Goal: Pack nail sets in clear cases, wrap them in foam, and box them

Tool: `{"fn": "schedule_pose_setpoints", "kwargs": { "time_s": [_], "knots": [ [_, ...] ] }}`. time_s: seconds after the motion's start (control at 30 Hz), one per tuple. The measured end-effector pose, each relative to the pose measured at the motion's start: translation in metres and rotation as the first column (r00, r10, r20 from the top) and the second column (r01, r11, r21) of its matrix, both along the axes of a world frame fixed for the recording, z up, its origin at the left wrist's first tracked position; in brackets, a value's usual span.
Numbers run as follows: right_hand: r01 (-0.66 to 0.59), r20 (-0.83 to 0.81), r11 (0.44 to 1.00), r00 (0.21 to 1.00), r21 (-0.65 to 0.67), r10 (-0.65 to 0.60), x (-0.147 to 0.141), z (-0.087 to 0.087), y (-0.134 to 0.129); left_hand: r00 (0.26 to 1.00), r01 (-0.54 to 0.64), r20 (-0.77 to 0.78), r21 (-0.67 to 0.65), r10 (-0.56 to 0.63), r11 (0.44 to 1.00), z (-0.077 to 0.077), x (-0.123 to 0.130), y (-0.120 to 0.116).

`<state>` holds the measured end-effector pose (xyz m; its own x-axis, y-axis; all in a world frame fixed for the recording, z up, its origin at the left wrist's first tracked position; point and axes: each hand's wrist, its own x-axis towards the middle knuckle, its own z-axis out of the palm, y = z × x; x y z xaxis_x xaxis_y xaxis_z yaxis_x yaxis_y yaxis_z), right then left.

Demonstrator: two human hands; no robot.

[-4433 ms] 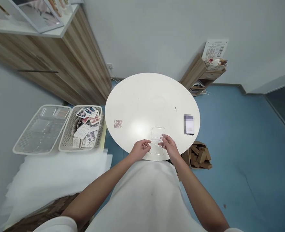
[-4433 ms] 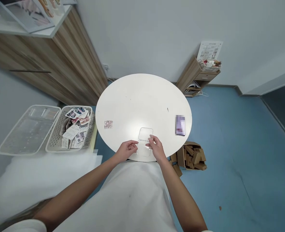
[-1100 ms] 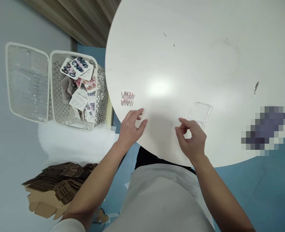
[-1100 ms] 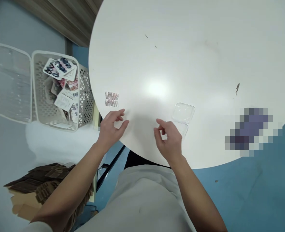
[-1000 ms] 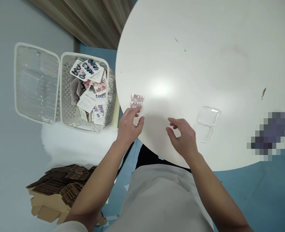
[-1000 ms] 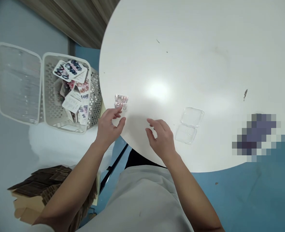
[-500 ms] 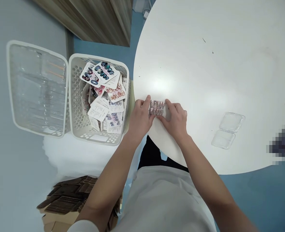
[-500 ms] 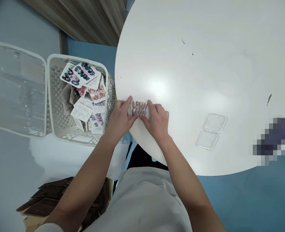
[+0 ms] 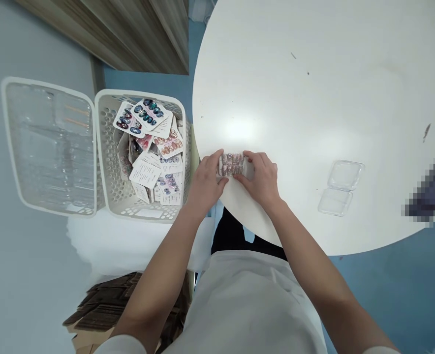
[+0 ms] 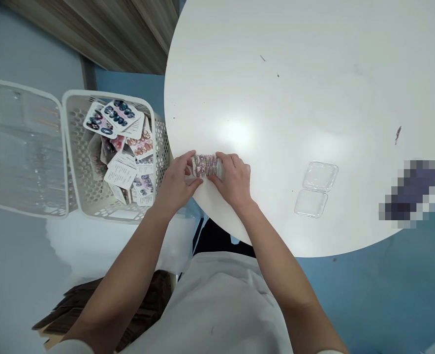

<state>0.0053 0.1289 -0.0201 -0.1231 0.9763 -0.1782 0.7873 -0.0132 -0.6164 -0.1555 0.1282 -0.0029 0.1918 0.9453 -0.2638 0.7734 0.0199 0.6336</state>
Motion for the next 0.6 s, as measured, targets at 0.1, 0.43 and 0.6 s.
{"fn": "schedule_pose_setpoints", "kwargs": {
  "time_s": [0.1,0.43,0.6],
  "knots": [
    [0.020,-0.061,1.000,0.998,-0.006,-0.020,0.002,-0.001,-0.003,1.000,0.027,-0.014,0.017,-0.027,0.999,0.002,0.002,-0.003],
    [-0.046,-0.318,0.988,0.948,-0.148,-0.004,0.053,0.032,-0.044,0.984,0.175,0.029,-0.017,-0.175,0.984,0.038,0.030,-0.028],
    [0.001,-0.259,0.987,0.965,-0.164,-0.044,0.110,0.055,-0.090,0.959,0.274,0.074,-0.027,-0.272,0.961,0.052,0.085,-0.056]
  ]
}}
